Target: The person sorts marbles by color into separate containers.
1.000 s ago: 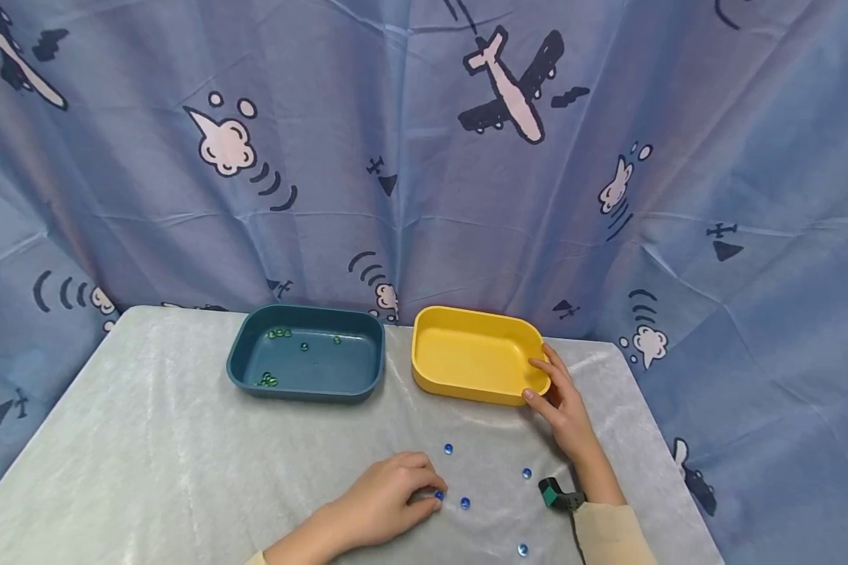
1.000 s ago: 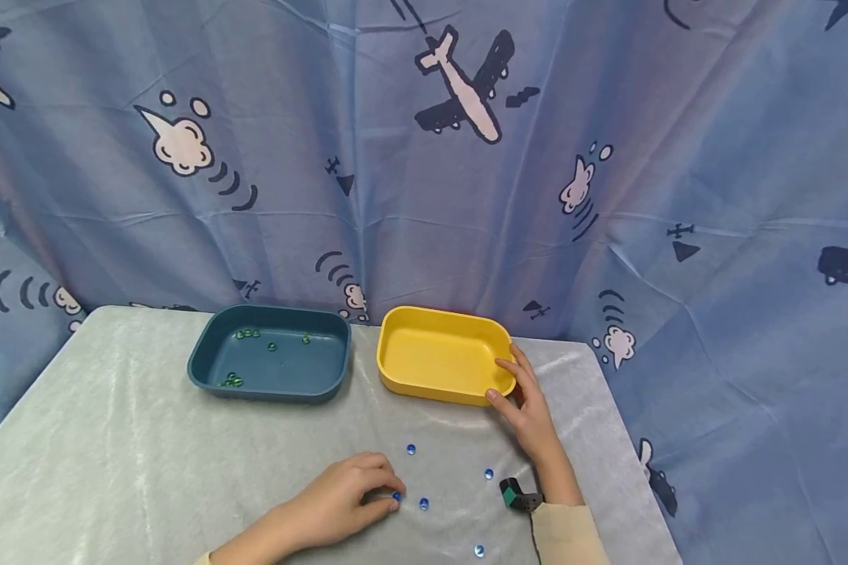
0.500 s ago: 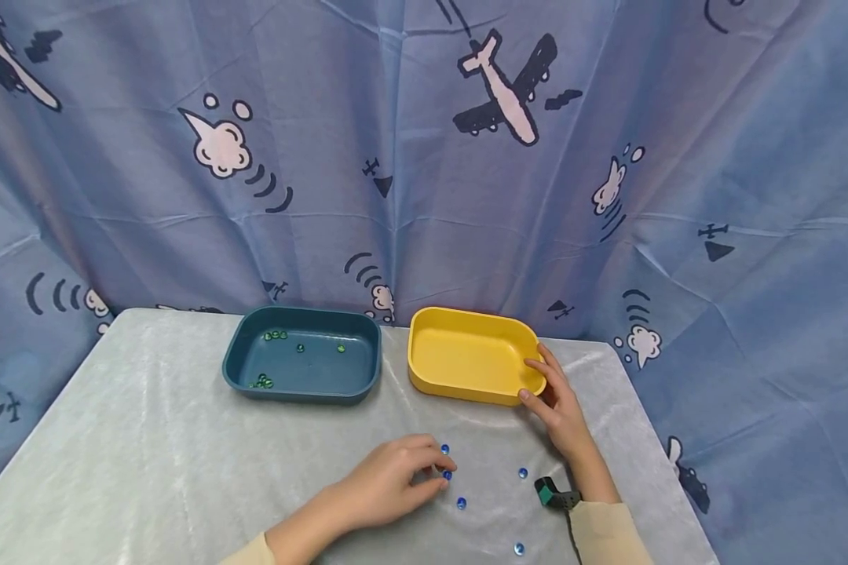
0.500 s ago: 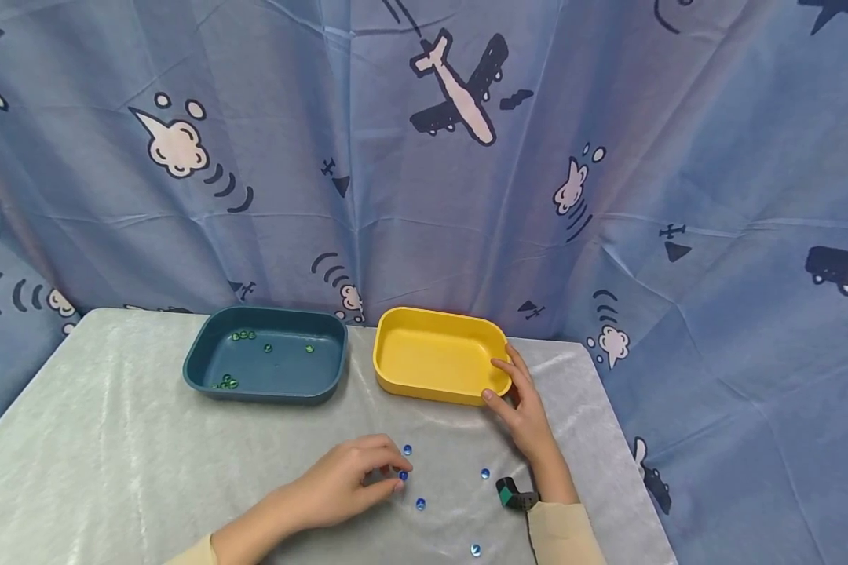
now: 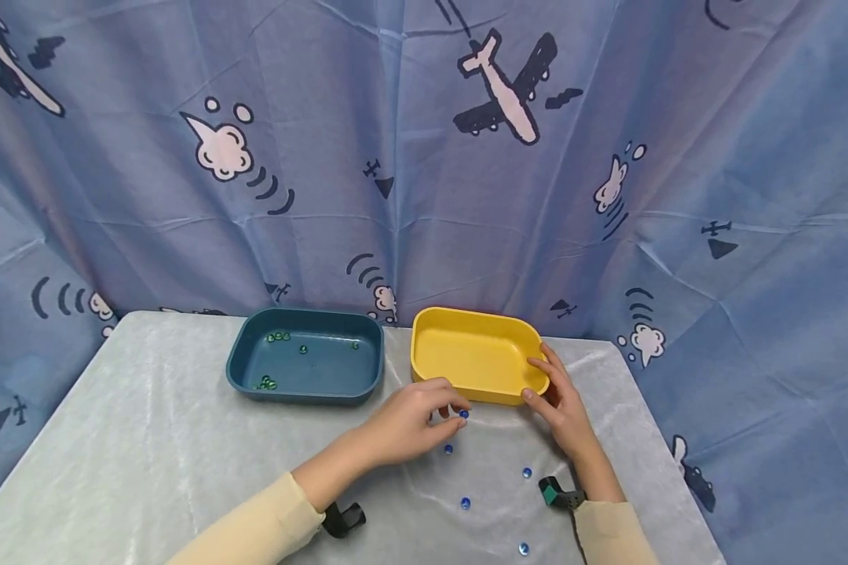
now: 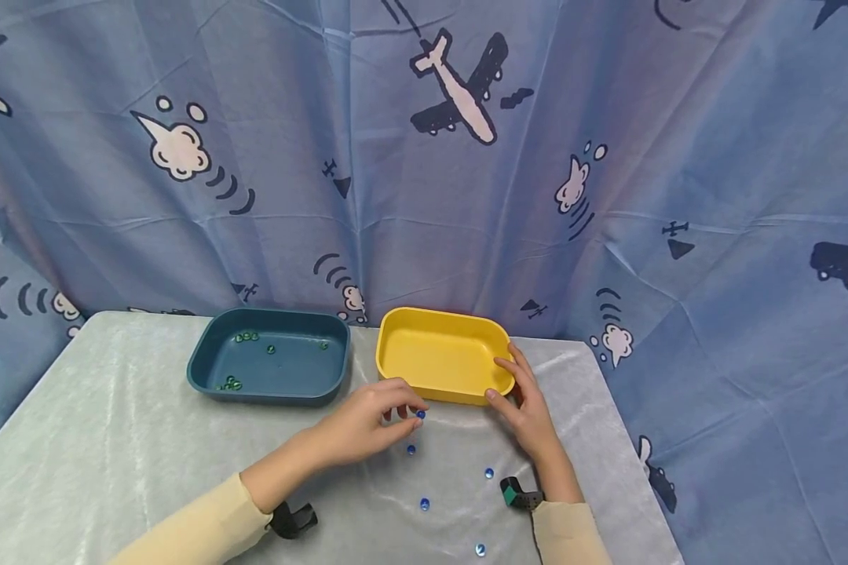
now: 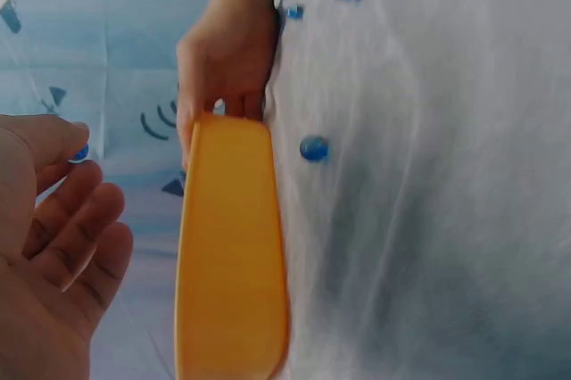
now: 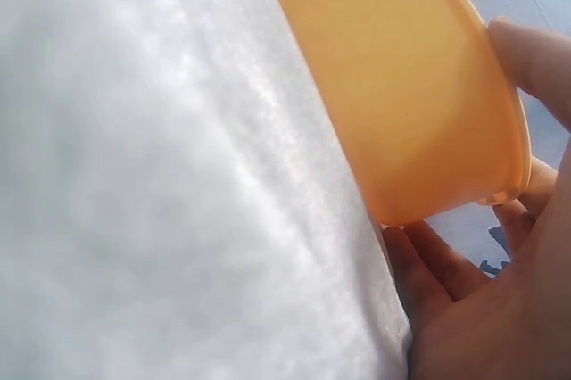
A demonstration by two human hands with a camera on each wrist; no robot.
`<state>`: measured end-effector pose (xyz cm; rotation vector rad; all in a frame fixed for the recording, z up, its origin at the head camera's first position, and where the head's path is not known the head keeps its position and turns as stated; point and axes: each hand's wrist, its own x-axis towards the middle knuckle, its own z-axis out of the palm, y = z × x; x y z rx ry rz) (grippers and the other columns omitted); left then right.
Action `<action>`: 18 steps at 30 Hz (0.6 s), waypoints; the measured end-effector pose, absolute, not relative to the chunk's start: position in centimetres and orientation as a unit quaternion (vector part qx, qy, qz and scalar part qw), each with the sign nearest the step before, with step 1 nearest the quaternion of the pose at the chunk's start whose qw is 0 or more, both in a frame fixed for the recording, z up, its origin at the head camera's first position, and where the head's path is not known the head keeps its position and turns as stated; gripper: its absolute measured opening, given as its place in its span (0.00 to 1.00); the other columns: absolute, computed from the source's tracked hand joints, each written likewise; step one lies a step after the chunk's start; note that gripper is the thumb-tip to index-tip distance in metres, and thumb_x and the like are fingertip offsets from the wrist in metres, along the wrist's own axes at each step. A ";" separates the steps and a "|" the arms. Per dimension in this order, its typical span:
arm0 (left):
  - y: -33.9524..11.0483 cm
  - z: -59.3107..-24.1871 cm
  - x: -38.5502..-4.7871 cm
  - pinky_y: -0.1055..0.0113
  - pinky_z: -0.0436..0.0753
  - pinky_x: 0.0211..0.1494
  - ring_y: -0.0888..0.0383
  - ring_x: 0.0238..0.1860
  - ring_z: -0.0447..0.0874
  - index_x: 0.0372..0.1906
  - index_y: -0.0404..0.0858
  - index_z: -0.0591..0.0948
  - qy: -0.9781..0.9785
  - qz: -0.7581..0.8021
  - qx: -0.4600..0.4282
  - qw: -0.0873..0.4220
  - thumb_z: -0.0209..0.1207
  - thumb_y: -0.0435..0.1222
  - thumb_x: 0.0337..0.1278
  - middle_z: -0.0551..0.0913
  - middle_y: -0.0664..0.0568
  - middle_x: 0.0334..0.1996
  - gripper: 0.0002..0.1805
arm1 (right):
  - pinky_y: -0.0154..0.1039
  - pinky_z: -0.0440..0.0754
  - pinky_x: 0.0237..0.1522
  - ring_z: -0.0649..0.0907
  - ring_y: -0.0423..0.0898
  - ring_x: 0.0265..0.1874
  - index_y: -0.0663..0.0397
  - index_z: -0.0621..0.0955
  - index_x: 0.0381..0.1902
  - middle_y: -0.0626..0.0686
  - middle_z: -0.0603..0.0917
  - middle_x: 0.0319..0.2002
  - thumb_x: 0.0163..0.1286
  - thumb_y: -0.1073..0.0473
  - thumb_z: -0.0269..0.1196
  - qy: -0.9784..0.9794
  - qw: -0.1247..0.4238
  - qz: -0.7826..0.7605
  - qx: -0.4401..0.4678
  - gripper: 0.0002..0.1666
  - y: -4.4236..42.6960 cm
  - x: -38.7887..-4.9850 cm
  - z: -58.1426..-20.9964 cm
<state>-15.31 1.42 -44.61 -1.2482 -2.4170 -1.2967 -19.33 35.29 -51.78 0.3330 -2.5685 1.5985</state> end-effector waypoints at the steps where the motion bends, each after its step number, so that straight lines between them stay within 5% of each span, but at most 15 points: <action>1: 1.5 -44.6 -15.7 0.73 0.85 0.48 0.61 0.44 0.85 0.54 0.41 0.91 -0.800 -0.430 -0.412 0.066 0.70 0.35 0.74 0.87 0.55 0.44 0.09 | 0.20 0.65 0.70 0.58 0.61 0.85 0.59 0.74 0.78 0.48 0.50 0.90 0.79 0.59 0.67 -0.842 0.048 0.526 0.110 0.33 35.3 -19.3 -51.8; 18: 3.1 -43.3 -20.8 0.67 0.87 0.49 0.55 0.44 0.85 0.56 0.37 0.90 -0.826 -0.442 -0.343 0.065 0.68 0.36 0.76 0.87 0.53 0.45 0.11 | 0.19 0.63 0.71 0.56 0.60 0.86 0.56 0.75 0.78 0.48 0.50 0.90 0.79 0.58 0.68 -0.838 0.049 0.531 0.114 0.33 35.3 -19.2 -51.7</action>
